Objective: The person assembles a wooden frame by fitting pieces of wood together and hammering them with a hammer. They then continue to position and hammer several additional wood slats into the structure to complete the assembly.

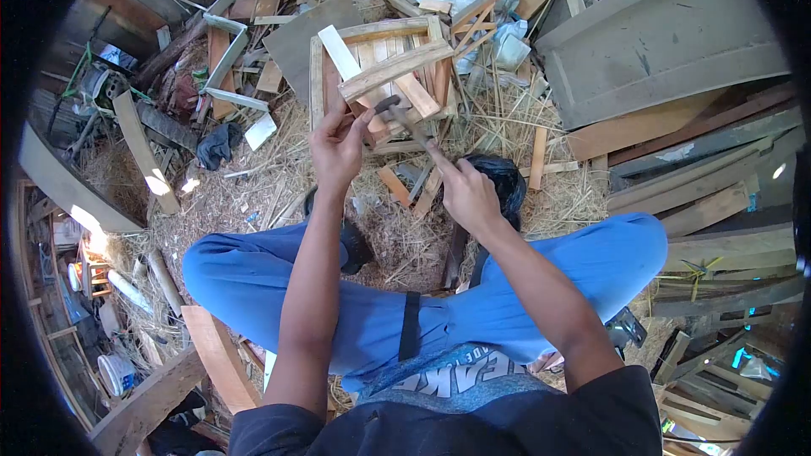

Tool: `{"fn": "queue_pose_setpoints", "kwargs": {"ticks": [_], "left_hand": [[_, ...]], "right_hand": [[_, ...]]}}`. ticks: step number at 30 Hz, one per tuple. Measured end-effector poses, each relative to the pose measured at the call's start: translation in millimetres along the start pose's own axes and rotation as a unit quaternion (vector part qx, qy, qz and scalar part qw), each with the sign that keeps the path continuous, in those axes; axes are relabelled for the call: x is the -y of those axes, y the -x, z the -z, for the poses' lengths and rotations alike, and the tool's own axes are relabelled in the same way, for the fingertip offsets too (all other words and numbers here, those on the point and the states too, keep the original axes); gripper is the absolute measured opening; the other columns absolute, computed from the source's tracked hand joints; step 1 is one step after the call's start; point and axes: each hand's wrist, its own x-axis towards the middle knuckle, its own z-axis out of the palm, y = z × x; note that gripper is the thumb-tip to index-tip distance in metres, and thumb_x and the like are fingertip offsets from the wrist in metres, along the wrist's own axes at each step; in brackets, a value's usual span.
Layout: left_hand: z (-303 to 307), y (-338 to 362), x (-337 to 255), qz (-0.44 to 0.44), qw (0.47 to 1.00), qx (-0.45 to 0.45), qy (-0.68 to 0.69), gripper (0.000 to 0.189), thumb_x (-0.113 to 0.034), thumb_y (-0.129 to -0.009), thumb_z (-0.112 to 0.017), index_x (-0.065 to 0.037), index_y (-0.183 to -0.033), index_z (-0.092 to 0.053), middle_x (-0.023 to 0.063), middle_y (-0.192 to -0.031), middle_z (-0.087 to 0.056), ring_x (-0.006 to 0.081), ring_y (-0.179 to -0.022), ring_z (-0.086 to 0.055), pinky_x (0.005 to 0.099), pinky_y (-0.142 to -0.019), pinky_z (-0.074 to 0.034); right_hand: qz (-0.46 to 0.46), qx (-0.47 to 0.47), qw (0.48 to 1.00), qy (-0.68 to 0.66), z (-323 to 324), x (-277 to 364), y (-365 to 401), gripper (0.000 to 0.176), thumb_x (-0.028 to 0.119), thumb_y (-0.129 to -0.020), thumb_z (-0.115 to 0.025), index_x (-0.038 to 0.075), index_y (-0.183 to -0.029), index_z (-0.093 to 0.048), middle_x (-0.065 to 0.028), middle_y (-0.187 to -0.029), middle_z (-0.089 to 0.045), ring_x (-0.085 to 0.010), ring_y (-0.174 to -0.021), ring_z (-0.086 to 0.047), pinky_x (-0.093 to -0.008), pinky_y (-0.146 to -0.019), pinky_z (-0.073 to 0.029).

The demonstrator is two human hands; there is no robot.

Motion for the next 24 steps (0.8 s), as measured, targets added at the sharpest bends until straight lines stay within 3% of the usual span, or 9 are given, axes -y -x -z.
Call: {"fn": "queue_pose_setpoints", "kwargs": {"ticks": [3, 6, 9, 11, 14, 21, 23, 24], "left_hand": [[-2, -1, 6, -0.039, 0.998, -0.027, 0.044, 0.022, -0.008, -0.094, -0.071, 0.006, -0.111, -0.068, 0.0036, -0.089, -0.072, 0.0059, -0.083, -0.063, 0.0228, -0.073, -0.049], [2, -4, 4, -0.055, 0.998, -0.009, -0.033, 0.02, -0.007, -0.095, -0.07, 0.005, -0.11, -0.069, 0.0031, -0.088, -0.071, 0.0056, -0.081, -0.061, 0.023, -0.073, -0.048], [0, -3, -2, -0.013, 1.0, -0.014, -0.008, 0.019, -0.007, -0.095, -0.069, 0.005, -0.11, -0.069, 0.0025, -0.089, -0.071, 0.0058, -0.082, -0.061, 0.0229, -0.073, -0.047], [1, -5, 4, -0.009, 1.0, -0.01, -0.005, 0.02, -0.006, -0.095, -0.069, 0.004, -0.112, -0.069, 0.0012, -0.09, -0.07, 0.0057, -0.083, -0.06, 0.0229, -0.074, -0.047], [-1, -5, -9, -0.016, 1.0, -0.002, 0.009, 0.022, -0.007, -0.095, -0.07, 0.004, -0.113, -0.068, -0.0004, -0.089, -0.068, 0.0056, -0.085, -0.059, 0.0225, -0.076, -0.047], [0, -5, -9, 0.023, 1.0, 0.011, -0.003, 0.026, -0.007, -0.094, -0.07, 0.005, -0.118, -0.067, 0.0012, -0.095, -0.069, 0.0061, -0.088, -0.061, 0.0223, -0.08, -0.048], [-2, -9, 2, -0.044, 0.998, 0.009, -0.041, 0.027, -0.006, -0.094, -0.071, 0.005, -0.118, -0.067, 0.0019, -0.095, -0.069, 0.0066, -0.087, -0.062, 0.0229, -0.08, -0.049], [-3, -13, 1, -0.048, 0.998, 0.01, -0.04, 0.027, -0.006, -0.094, -0.071, 0.005, -0.118, -0.067, 0.0019, -0.095, -0.069, 0.0066, -0.087, -0.062, 0.0229, -0.08, -0.049]], "right_hand": [[0.025, 0.004, 1.0, -0.009, 2, 1, 3, 0.07, 0.005, -0.089, -0.059, 0.026, -0.153, -0.043, -0.0249, -0.093, -0.065, -0.0432, -0.075, -0.069, -0.0537, -0.069, -0.057], [-0.009, -0.038, 0.998, -0.053, 5, 2, 2, 0.056, 0.009, -0.097, -0.054, 0.024, -0.15, -0.047, -0.0233, -0.081, -0.06, -0.0442, -0.076, -0.065, -0.0527, -0.07, -0.054], [0.014, -0.006, 0.996, -0.09, 12, 0, 14, 0.055, 0.006, -0.099, -0.052, 0.02, -0.152, -0.045, -0.0253, -0.086, -0.063, -0.0457, -0.082, -0.065, -0.0486, -0.074, -0.054], [0.031, -0.045, 0.98, -0.19, 11, 1, 27, 0.059, 0.005, -0.097, -0.052, 0.02, -0.153, -0.042, -0.027, -0.092, -0.065, -0.0465, -0.087, -0.066, -0.0527, -0.078, -0.053], [0.053, -0.095, 0.969, -0.222, 9, -9, 36, 0.061, 0.001, -0.096, -0.052, 0.018, -0.154, -0.041, -0.028, -0.096, -0.066, -0.0471, -0.089, -0.066, -0.0519, -0.077, -0.052], [0.04, -0.169, 0.964, -0.202, 20, -8, 52, 0.062, -0.001, -0.096, -0.054, 0.016, -0.154, -0.04, -0.0299, -0.107, -0.067, -0.0476, -0.095, -0.066, -0.0484, -0.078, -0.054], [-0.093, -0.019, 0.977, -0.189, 24, -8, 45, 0.062, -0.001, -0.096, -0.054, 0.016, -0.154, -0.04, -0.029, -0.108, -0.067, -0.0468, -0.095, -0.067, -0.0483, -0.076, -0.054], [-0.091, -0.024, 0.977, -0.189, 25, -10, 44, 0.062, -0.001, -0.096, -0.054, 0.016, -0.154, -0.04, -0.029, -0.108, -0.067, -0.0468, -0.095, -0.067, -0.0483, -0.076, -0.054]]}}
